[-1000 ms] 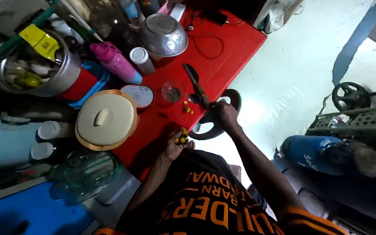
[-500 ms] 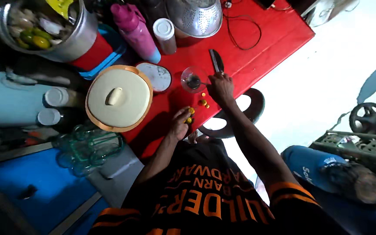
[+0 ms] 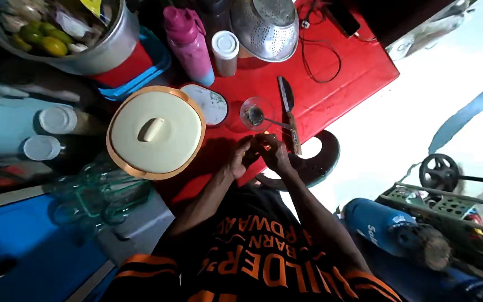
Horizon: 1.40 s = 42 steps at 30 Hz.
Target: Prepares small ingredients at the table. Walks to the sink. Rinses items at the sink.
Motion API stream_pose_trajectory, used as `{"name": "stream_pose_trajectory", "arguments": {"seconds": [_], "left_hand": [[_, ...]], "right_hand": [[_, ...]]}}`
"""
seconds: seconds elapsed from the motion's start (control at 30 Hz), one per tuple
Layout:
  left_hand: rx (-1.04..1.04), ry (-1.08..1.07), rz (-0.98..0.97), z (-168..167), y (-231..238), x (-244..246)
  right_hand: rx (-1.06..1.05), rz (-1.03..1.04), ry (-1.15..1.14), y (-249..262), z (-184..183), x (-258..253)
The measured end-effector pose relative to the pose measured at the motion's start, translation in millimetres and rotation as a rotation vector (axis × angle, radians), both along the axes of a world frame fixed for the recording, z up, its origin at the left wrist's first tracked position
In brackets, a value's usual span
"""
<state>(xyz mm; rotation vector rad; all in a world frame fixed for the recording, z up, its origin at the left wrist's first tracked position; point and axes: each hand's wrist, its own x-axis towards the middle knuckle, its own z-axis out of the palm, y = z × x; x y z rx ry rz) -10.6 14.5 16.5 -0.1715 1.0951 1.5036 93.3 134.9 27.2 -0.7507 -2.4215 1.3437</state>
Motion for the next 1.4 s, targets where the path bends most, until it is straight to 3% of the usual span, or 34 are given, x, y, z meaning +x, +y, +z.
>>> {"name": "stream_pose_trajectory", "arguments": {"seconds": [0.13, 0.23, 0.37, 0.5, 0.63, 0.8, 1.03, 1.2, 1.4], "left_hand": [[-0.124, 0.211, -0.027, -20.9, -13.0, -8.7], [-0.145, 0.392, -0.051, -43.9, -33.8, -6.8], [-0.099, 0.314, -0.044, -51.4, -51.2, -5.6], [-0.038, 0.243, -0.023, -49.9, -55.6, -13.0], [-0.002, 0.241, -0.065, -59.6, -58.9, -17.2], [-0.054, 0.23, -0.187, -41.2, -57.0, -29.8], [-0.002, 0.247, -0.124, -49.2, -59.1, -26.3], [0.044, 0.214, -0.087, -60.7, -59.9, -24.3], [0.031, 0.202, -0.091, -51.9, -59.9, -27.9]], "right_hand": [[0.197, 0.012, -0.163, 34.4, 3.9, -35.2], [0.312, 0.166, -0.226, 61.3, -1.9, -65.7], [0.378, 0.385, -0.467, 74.4, -1.0, -90.9], [0.409, 0.458, -0.581, 82.6, -5.2, -101.0], [0.428, 0.461, -0.603, 90.4, -9.7, -102.7], [0.467, 0.458, -0.619, 91.7, -5.3, -104.9], [0.462, 0.439, -0.711, 88.0, -4.6, -98.5], [0.487, 0.392, -0.616, 93.9, -10.0, -95.6], [0.518, 0.386, -0.618, 94.6, -5.6, -102.3]]}}
